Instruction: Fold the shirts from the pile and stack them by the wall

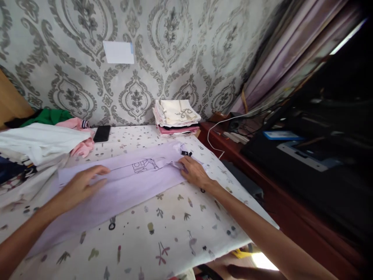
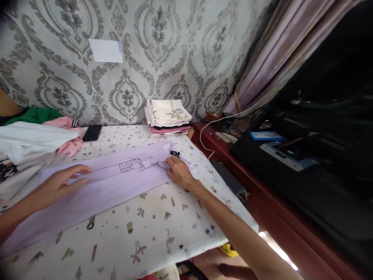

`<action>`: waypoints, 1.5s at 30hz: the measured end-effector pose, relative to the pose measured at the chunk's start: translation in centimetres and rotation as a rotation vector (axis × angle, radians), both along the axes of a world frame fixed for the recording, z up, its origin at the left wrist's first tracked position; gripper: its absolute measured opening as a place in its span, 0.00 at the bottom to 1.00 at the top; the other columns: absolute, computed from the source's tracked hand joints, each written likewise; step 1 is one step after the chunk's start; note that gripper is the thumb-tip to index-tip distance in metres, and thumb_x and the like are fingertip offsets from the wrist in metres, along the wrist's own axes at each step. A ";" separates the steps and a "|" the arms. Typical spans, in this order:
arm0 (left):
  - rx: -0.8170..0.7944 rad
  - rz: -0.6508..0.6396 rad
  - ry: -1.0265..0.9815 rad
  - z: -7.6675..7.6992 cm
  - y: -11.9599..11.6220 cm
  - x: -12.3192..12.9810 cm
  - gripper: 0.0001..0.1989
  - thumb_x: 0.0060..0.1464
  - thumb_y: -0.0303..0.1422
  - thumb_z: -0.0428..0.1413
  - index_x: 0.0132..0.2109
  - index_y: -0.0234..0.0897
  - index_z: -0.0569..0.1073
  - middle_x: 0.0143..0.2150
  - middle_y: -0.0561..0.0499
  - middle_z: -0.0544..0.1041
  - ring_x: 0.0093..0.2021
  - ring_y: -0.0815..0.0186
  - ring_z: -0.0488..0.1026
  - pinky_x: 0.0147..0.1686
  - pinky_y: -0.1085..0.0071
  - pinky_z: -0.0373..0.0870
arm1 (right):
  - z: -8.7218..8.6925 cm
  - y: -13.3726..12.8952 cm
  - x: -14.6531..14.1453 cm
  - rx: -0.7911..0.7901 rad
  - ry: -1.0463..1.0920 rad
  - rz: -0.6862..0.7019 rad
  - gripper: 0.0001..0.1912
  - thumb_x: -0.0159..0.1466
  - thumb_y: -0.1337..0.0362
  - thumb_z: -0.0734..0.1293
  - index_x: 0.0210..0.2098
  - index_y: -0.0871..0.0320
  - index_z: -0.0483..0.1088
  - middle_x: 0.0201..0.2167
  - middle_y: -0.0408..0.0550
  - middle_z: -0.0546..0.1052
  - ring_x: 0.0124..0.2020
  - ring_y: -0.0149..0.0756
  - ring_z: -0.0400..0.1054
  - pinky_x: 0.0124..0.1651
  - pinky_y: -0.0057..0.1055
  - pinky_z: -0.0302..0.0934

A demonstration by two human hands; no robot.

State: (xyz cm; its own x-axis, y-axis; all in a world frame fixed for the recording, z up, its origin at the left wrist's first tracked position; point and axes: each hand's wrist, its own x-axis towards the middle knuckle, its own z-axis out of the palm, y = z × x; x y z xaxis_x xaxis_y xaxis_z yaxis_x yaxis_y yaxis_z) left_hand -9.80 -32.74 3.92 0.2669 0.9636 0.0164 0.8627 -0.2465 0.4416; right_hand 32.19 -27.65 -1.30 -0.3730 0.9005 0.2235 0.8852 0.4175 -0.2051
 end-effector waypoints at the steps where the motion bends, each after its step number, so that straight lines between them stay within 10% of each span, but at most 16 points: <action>1: -0.055 -0.087 -0.093 0.4 0.2 2.8 0.20 0.60 0.49 0.45 0.50 0.44 0.72 0.55 0.48 0.77 0.51 0.56 0.75 0.45 0.66 0.73 | -0.3 -0.2 0.0 0.006 0.028 -0.046 0.16 0.60 0.73 0.63 0.48 0.58 0.70 0.47 0.53 0.74 0.46 0.42 0.68 0.46 0.34 0.62; 4: 0.052 -0.298 -0.091 0.4 1.6 11.2 0.17 0.63 0.43 0.47 0.53 0.42 0.69 0.55 0.44 0.75 0.53 0.55 0.73 0.51 0.61 0.69 | -1.0 -0.4 -0.2 0.047 0.139 -0.120 0.12 0.62 0.74 0.60 0.41 0.57 0.71 0.44 0.51 0.75 0.43 0.39 0.69 0.43 0.32 0.62; 9: 0.341 -0.243 0.213 -2.3 5.2 19.5 0.13 0.62 0.37 0.52 0.51 0.36 0.67 0.50 0.37 0.72 0.51 0.49 0.70 0.47 0.54 0.68 | -1.2 -0.3 -0.3 0.079 0.244 -0.084 0.12 0.63 0.73 0.60 0.41 0.56 0.73 0.44 0.50 0.76 0.41 0.37 0.70 0.43 0.31 0.63; 21: 0.375 -0.264 0.281 -1.9 6.5 19.3 0.15 0.60 0.19 0.45 0.45 0.36 0.73 0.44 0.40 0.76 0.49 0.52 0.70 0.44 0.57 0.68 | -1.3 0.5 1.3 0.084 0.424 0.087 0.14 0.68 0.67 0.60 0.47 0.54 0.75 0.51 0.52 0.77 0.53 0.41 0.72 0.56 0.39 0.65; 30: 0.284 -0.467 0.223 -2.9 3.9 16.6 0.10 0.67 0.31 0.47 0.49 0.38 0.72 0.50 0.41 0.75 0.52 0.54 0.70 0.52 0.56 0.66 | 0.5 0.0 2.5 0.089 0.048 0.228 0.22 0.60 0.76 0.59 0.45 0.54 0.78 0.49 0.52 0.80 0.52 0.48 0.73 0.56 0.49 0.65; 41: 0.113 0.072 0.293 -5.0 3.2 2.5 0.24 0.68 0.40 0.46 0.66 0.35 0.60 0.72 0.36 0.58 0.72 0.53 0.53 0.69 0.50 0.48 | -2.7 5.0 -8.1 0.087 -0.042 0.265 0.28 0.71 0.54 0.53 0.65 0.59 0.63 0.67 0.59 0.64 0.68 0.49 0.57 0.65 0.52 0.57; 45: 0.158 0.135 0.273 -5.5 2.0 -3.9 0.22 0.66 0.39 0.48 0.63 0.36 0.64 0.66 0.39 0.67 0.66 0.55 0.63 0.64 0.57 0.58 | -3.6 4.6 -8.7 0.064 -0.088 0.234 0.28 0.72 0.55 0.51 0.65 0.60 0.63 0.67 0.60 0.65 0.68 0.49 0.57 0.66 0.54 0.54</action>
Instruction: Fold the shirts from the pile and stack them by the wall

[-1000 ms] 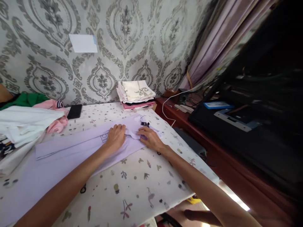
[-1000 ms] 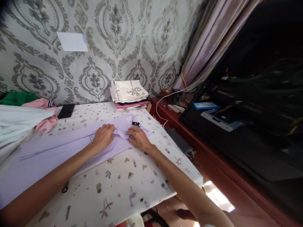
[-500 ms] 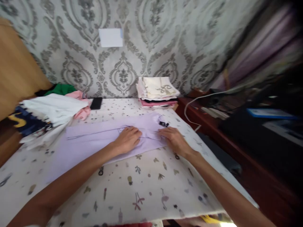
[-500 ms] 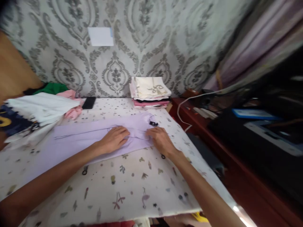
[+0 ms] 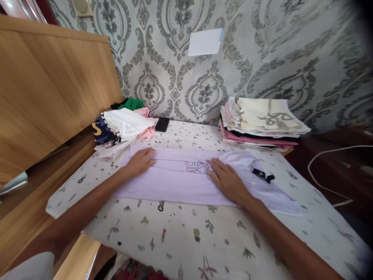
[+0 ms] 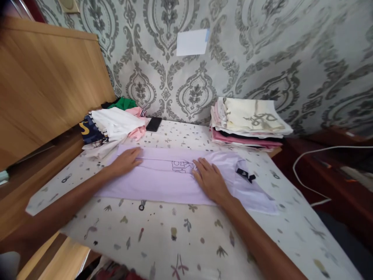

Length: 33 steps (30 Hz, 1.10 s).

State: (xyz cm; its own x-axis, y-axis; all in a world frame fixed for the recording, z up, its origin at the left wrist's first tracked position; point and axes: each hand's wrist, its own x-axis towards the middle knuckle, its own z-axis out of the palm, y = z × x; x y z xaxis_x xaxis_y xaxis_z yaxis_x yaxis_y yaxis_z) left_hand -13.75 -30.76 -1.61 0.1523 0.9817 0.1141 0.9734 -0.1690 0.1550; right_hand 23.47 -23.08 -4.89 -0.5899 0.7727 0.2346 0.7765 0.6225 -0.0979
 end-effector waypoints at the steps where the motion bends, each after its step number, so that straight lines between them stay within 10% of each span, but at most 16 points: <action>1: 0.018 -0.012 0.009 0.2 -0.3 -1.2 0.19 0.66 0.38 0.49 0.60 0.36 0.67 0.63 0.40 0.70 0.63 0.55 0.67 0.61 0.58 0.62 | 0.2 -0.1 -0.1 -0.001 0.001 -0.005 0.27 0.72 0.54 0.52 0.64 0.60 0.64 0.66 0.60 0.66 0.68 0.49 0.58 0.66 0.54 0.54; 12: 0.107 0.057 0.265 2.9 -2.5 -4.8 0.13 0.61 0.25 0.45 0.43 0.38 0.73 0.42 0.43 0.76 0.47 0.54 0.72 0.44 0.62 0.68 | 3.6 0.4 -8.8 -0.080 -0.007 0.127 0.17 0.67 0.70 0.60 0.51 0.61 0.73 0.53 0.58 0.77 0.56 0.46 0.68 0.57 0.41 0.60; 24: 0.038 0.056 -0.125 4.7 -1.7 -7.4 0.13 0.60 0.32 0.47 0.44 0.37 0.75 0.40 0.47 0.80 0.40 0.59 0.76 0.43 0.66 0.70 | 5.4 -0.9 -14.6 -0.187 0.051 0.143 0.15 0.68 0.68 0.58 0.47 0.59 0.75 0.43 0.54 0.79 0.47 0.43 0.72 0.50 0.35 0.62; 29: 0.110 0.089 -0.111 1.8 -0.2 -4.1 0.25 0.67 0.36 0.41 0.66 0.31 0.63 0.68 0.37 0.66 0.68 0.56 0.62 0.65 0.59 0.59 | 4.0 -1.5 -20.3 -0.185 0.077 0.226 0.25 0.72 0.62 0.54 0.65 0.65 0.62 0.68 0.60 0.63 0.69 0.45 0.55 0.68 0.43 0.49; 33: -0.038 0.135 0.024 -1.5 -0.6 -3.1 0.31 0.67 0.44 0.43 0.69 0.28 0.58 0.72 0.34 0.56 0.74 0.52 0.49 0.70 0.51 0.47 | 2.0 -2.3 -22.3 -0.238 -0.036 0.196 0.31 0.73 0.55 0.52 0.71 0.65 0.53 0.73 0.59 0.52 0.74 0.46 0.43 0.72 0.51 0.38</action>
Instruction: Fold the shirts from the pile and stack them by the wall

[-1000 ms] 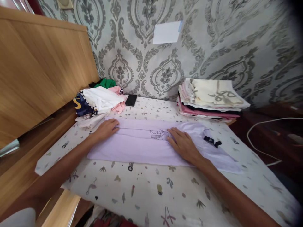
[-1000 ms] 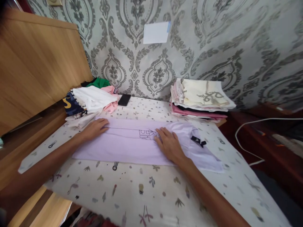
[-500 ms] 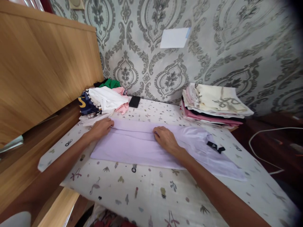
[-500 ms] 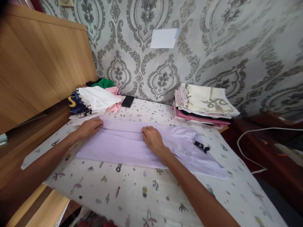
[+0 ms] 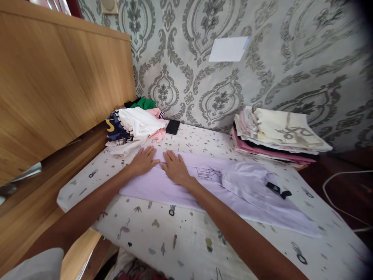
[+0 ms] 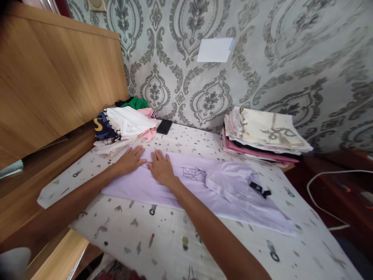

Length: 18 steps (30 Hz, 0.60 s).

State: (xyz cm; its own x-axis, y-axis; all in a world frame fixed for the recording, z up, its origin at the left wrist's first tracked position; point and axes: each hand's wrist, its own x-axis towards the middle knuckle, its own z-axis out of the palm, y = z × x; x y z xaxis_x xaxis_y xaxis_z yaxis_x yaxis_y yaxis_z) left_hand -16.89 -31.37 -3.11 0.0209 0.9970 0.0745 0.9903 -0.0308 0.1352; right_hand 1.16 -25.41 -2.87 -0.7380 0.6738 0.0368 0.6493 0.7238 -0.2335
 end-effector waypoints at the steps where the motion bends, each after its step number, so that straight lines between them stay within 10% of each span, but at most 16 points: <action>1: -0.016 0.004 0.012 -0.5 -0.2 -0.3 0.32 0.67 0.45 0.42 0.69 0.28 0.58 0.73 0.33 0.55 0.74 0.52 0.48 0.70 0.51 0.46 | -0.3 -0.1 -0.1 0.003 -0.007 0.001 0.31 0.73 0.55 0.52 0.71 0.64 0.52 0.73 0.59 0.51 0.74 0.46 0.42 0.72 0.51 0.37; 10: 0.061 0.047 -0.331 0.1 0.4 -5.6 0.29 0.67 0.43 0.39 0.67 0.31 0.62 0.71 0.38 0.60 0.72 0.58 0.56 0.69 0.60 0.52 | 1.4 -1.2 0.0 -0.074 0.017 0.041 0.26 0.74 0.58 0.52 0.69 0.57 0.58 0.73 0.58 0.53 0.74 0.46 0.42 0.71 0.54 0.38; 18: 0.019 0.012 -0.087 1.2 2.3 -6.5 0.22 0.59 0.28 0.47 0.60 0.30 0.68 0.62 0.35 0.71 0.64 0.54 0.65 0.64 0.58 0.60 | 2.3 -4.6 -4.0 -0.146 0.094 0.097 0.24 0.74 0.60 0.53 0.65 0.63 0.61 0.71 0.62 0.57 0.73 0.48 0.45 0.71 0.53 0.37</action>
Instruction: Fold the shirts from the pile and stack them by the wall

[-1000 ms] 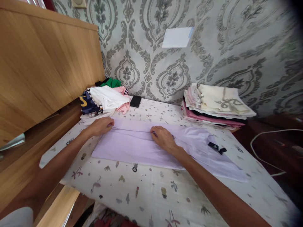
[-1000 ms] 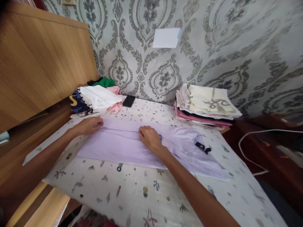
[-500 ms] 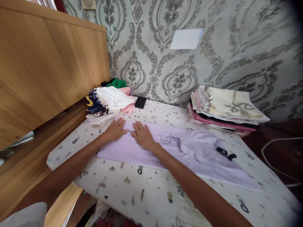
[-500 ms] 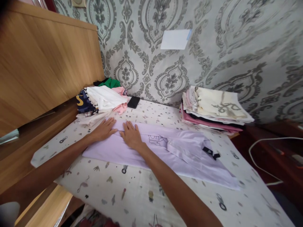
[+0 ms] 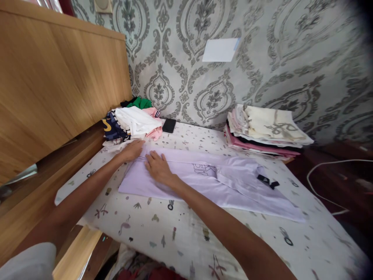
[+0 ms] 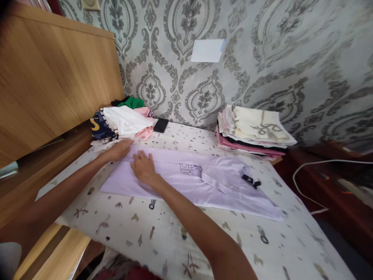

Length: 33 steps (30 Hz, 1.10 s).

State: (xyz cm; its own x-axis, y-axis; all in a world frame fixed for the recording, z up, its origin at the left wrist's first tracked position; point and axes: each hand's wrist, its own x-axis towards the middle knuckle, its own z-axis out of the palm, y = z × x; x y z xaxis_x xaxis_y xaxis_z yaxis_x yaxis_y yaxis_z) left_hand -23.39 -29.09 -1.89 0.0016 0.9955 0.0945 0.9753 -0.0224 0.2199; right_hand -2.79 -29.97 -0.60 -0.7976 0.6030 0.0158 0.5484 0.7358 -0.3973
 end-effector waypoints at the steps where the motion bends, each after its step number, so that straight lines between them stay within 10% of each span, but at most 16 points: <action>1: -0.002 0.004 0.017 0.0 0.4 0.1 0.21 0.58 0.28 0.48 0.57 0.30 0.70 0.60 0.35 0.72 0.63 0.53 0.66 0.63 0.57 0.61 | 0.0 -0.6 -0.5 0.010 0.006 0.007 0.24 0.74 0.59 0.54 0.65 0.64 0.60 0.71 0.62 0.56 0.73 0.49 0.44 0.71 0.53 0.37; 12: -0.056 0.065 0.023 1.3 2.5 -0.6 0.09 0.44 0.34 0.56 0.35 0.38 0.74 0.41 0.44 0.77 0.45 0.54 0.74 0.45 0.65 0.69 | 1.0 -8.9 -1.4 0.149 0.052 0.254 0.27 0.66 0.46 0.65 0.52 0.62 0.68 0.50 0.60 0.73 0.51 0.52 0.66 0.45 0.47 0.69; 19: -0.065 0.043 -0.126 2.9 2.5 -0.8 0.07 0.39 0.35 0.56 0.30 0.39 0.70 0.31 0.52 0.73 0.38 0.58 0.72 0.37 0.67 0.68 | 2.2 -8.9 -1.8 0.169 -0.035 0.240 0.14 0.67 0.73 0.59 0.49 0.63 0.69 0.46 0.61 0.77 0.47 0.49 0.72 0.39 0.40 0.70; 33: -0.188 0.049 -0.832 8.3 2.3 4.8 0.16 0.45 0.35 0.62 0.43 0.38 0.77 0.24 0.56 0.70 0.20 0.71 0.65 0.20 0.75 0.57 | 1.6 -5.4 5.9 -1.015 0.866 -0.294 0.07 0.53 0.70 0.66 0.29 0.54 0.62 0.20 0.33 0.67 0.22 0.28 0.63 0.30 0.27 0.67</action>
State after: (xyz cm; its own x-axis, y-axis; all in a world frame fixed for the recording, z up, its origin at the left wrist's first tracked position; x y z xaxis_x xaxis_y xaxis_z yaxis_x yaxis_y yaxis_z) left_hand -18.63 -26.77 6.36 -0.0387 0.9920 -0.1206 0.4938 0.1239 0.8607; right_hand 3.07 -35.33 1.03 -0.6004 0.7925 -0.1075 -0.0654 -0.1826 -0.9810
